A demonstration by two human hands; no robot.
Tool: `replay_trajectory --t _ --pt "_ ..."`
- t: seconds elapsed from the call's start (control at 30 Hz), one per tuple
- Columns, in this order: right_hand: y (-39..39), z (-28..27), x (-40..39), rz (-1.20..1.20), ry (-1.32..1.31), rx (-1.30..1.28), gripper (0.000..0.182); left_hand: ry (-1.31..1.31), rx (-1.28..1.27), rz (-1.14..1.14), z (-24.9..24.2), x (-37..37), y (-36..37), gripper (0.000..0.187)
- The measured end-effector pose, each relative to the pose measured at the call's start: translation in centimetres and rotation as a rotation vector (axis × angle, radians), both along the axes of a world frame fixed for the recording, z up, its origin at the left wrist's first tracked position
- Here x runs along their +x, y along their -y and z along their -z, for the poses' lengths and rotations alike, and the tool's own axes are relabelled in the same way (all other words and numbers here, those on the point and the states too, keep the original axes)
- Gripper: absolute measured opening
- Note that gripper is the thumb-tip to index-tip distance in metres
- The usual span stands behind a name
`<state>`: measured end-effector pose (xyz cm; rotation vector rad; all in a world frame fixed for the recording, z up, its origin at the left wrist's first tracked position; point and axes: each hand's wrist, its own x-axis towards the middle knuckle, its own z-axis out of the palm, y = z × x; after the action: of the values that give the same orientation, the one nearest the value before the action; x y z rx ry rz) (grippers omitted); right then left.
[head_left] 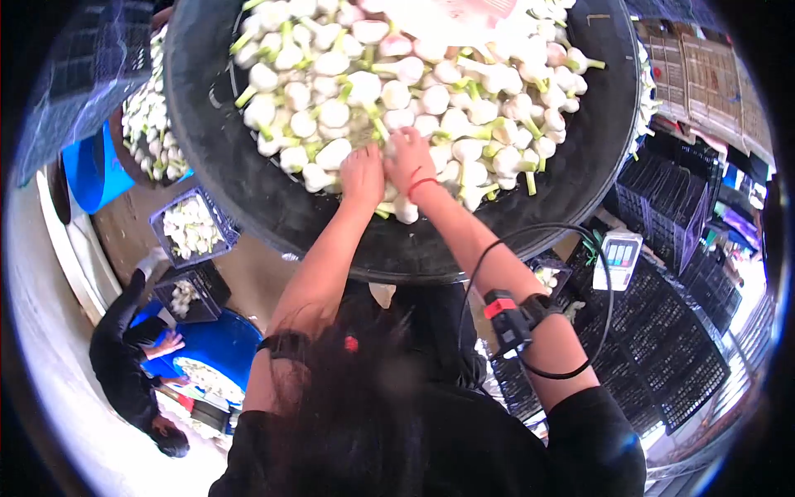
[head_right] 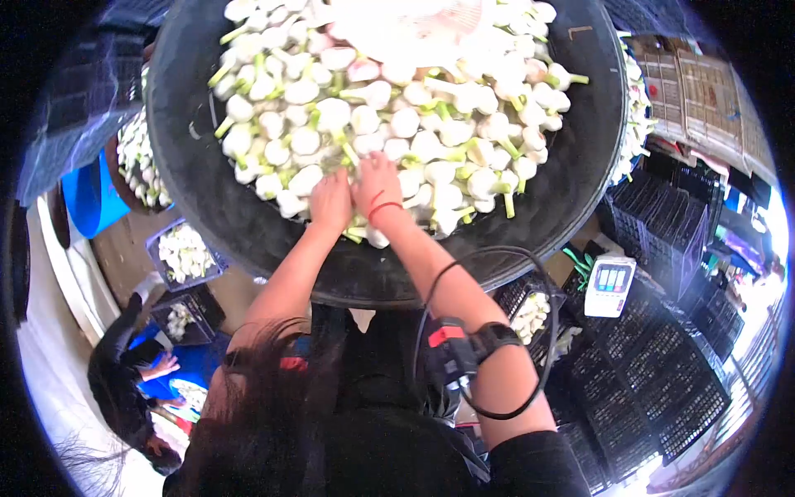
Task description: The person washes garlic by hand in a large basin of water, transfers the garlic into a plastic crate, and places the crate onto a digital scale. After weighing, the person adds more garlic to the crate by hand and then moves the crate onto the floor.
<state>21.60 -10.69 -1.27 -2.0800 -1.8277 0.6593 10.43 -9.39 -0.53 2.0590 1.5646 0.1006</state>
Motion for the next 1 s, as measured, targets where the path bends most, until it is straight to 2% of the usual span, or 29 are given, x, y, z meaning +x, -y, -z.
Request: replay_trajectory --t 0.03,0.07,0.13,0.17,0.2,0.27,0.3,0.33,0.4,0.43,0.47,0.5,0.53,0.57,0.6,0.63,0.67,0.73,0.77,0.8,0.87,0.9,0.93,1.0 --pt "0.3 0.0 0.3 0.002 0.009 -0.166 0.029 -0.213 -0.151 0.073 0.7 0.7 -0.5 0.037" --pt "1.1 -0.4 1.5 0.02 0.001 -0.176 0.029 -0.219 -0.159 0.092 1.0 0.9 -0.3 0.037" --pt "3.0 -0.9 4.9 0.042 -0.318 -0.183 0.025 -0.03 -0.498 -0.231 -1.1 0.7 -1.3 0.041" --pt "3.7 -1.2 6.6 0.055 -0.321 -0.183 0.025 0.201 -0.514 -0.404 2.4 -0.8 -0.3 0.044" --pt "4.3 -2.0 8.3 0.133 -0.269 -0.124 0.023 0.201 -0.517 -0.395 1.9 0.4 -1.0 0.044" --pt "2.8 -3.0 10.6 0.176 -0.19 0.015 0.022 0.543 -0.995 -0.935 0.2 3.7 -2.1 0.047" --pt "0.6 -3.0 10.9 0.13 -0.193 0.086 0.02 0.469 -0.834 -0.825 1.2 4.9 -2.2 0.047" --pt "-1.7 -2.7 10.9 0.085 -0.2 0.155 0.019 0.467 -0.829 -0.835 2.3 5.3 -2.1 0.047" --pt "-6.4 -0.6 9.5 0.035 -0.014 -0.011 0.021 0.386 -0.442 -0.702 5.4 5.2 -1.2 0.046" --pt "-7.7 0.0 8.8 0.025 -0.024 -0.013 0.021 0.443 -0.385 -0.773 6.3 5.2 -0.8 0.041" --pt "-8.6 0.2 8.0 0.056 0.138 -0.182 0.026 0.432 -0.384 -0.782 6.8 4.5 0.1 0.041" --pt "-9.4 0.1 7.5 0.089 0.306 -0.342 0.032 0.617 -0.602 -0.952 4.5 4.3 -0.3 0.038" --pt "-9.8 -0.7 7.3 0.081 0.306 -0.337 0.032 0.811 -0.823 -1.117 2.8 3.9 -0.3 0.035" --pt "-9.9 -1.9 7.1 -0.027 0.35 -0.379 0.037 1.045 -0.919 -1.131 2.0 2.9 0.2 0.029" --pt "-10.0 -2.4 6.8 -0.134 0.393 -0.418 0.041 1.051 -0.909 -1.144 0.7 1.6 0.6 0.029" --pt "-9.8 -1.7 6.2 -0.186 0.307 -0.366 0.052 1.292 -1.101 -1.147 -1.0 0.2 0.9 0.027" --pt "-9.7 -0.8 5.0 -0.201 0.301 -0.366 0.052 1.534 -1.289 -1.131 -2.9 -1.1 1.1 0.026" --pt "-9.9 0.9 2.0 0.101 0.19 -0.486 0.06 1.537 -1.174 -1.357 -6.6 -3.3 0.8 0.026" --pt "-10.3 1.8 1.6 0.14 0.17 -0.532 0.067 1.596 -1.047 -1.237 -8.1 -4.4 0.0 0.019" --pt "-10.5 2.1 1.7 0.131 0.163 -0.535 0.067 1.6 -1.063 -1.032 -5.6 -7.6 0.2 0.03" --pt "-11.2 1.9 3.3 0.145 -0.082 -0.734 0.07 1.216 -0.803 -0.99 -6.7 -9.0 -3.3 0.031" --pt "-10.4 4.5 4.4 0.127 -0.134 -0.64 0.072 0.909 -0.765 -0.891 -6.1 -9.8 -5.2 0.035" --pt "-10.4 4.3 5.0 0.125 -0.127 -0.629 0.072 0.609 -0.716 -0.786 -5.1 -10.5 -7.5 0.04" --pt "-9.0 3.8 5.7 0.032 -0.091 -0.5 0.076 0.197 -0.494 -0.387 2.2 -11.8 -10.7 0.049"
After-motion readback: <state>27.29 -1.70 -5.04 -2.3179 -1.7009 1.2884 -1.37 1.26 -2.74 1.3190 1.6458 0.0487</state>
